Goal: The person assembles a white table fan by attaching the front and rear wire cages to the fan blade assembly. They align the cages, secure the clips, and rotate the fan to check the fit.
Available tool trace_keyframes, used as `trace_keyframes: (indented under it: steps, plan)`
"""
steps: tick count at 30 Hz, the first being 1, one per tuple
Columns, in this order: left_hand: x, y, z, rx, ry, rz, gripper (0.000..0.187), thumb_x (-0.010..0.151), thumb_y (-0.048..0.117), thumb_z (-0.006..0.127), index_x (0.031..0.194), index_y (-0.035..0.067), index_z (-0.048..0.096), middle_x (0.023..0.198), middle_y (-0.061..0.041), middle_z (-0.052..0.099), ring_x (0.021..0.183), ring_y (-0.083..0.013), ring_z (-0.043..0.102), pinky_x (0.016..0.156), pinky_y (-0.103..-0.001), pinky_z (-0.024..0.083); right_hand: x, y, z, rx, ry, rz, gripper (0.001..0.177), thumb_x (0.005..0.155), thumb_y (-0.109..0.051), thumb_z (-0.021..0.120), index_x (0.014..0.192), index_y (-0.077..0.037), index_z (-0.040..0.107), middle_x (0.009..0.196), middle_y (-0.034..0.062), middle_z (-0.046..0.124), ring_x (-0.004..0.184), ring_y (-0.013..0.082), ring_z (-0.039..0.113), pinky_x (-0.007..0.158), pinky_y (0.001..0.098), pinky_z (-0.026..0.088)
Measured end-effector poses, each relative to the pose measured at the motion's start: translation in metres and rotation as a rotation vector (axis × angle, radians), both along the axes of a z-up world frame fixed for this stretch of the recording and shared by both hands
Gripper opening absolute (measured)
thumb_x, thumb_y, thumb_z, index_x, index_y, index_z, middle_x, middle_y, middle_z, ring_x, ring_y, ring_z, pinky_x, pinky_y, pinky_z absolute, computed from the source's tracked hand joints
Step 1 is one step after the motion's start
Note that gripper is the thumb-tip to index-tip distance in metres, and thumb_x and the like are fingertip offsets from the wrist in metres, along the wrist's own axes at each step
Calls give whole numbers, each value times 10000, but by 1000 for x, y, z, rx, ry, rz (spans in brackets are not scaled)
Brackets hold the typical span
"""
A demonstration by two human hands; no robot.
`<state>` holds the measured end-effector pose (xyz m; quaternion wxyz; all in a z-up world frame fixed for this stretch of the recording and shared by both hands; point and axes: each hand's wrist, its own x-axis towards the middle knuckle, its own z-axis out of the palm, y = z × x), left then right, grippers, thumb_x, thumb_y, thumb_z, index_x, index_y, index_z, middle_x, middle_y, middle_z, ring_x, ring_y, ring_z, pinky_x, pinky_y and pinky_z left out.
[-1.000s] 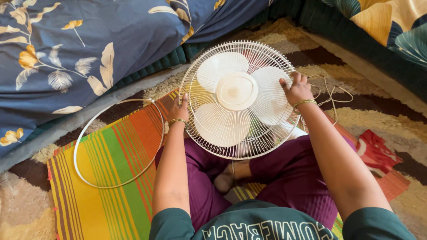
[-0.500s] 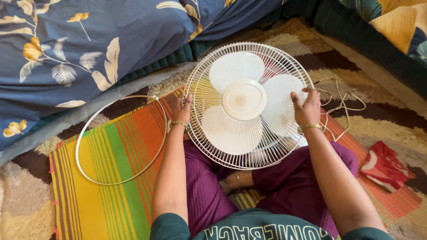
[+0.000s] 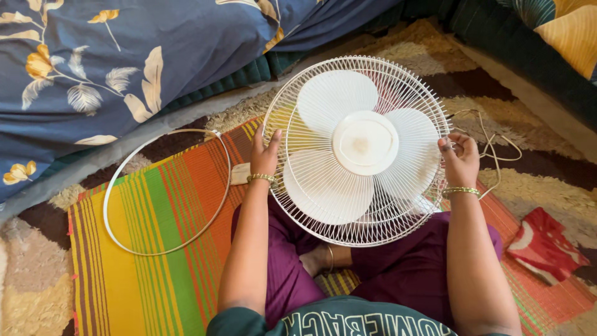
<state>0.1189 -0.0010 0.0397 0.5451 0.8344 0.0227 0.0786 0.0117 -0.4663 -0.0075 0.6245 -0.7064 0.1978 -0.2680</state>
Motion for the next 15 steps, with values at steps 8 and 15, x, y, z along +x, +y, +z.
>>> trace_keyframes:
  steps: [8,15]
  plan:
    - [-12,0,7,-8,3,60,915,848,746,565,1514,128,465,1604,-177,389,1475,-350,384,1162,-526,363,-4,9,12,-374,36,-64,420,907,-255,855,1209,-46,652,1273,77,556,1068,177,549,963,323,486]
    - [-5,-4,11,-26,-20,51,905,845,732,569,1522,141,453,1609,-147,389,1478,-331,384,1148,-516,389,2,11,27,-348,42,-54,409,904,-268,849,1191,-56,649,1272,73,557,1073,174,555,984,330,486]
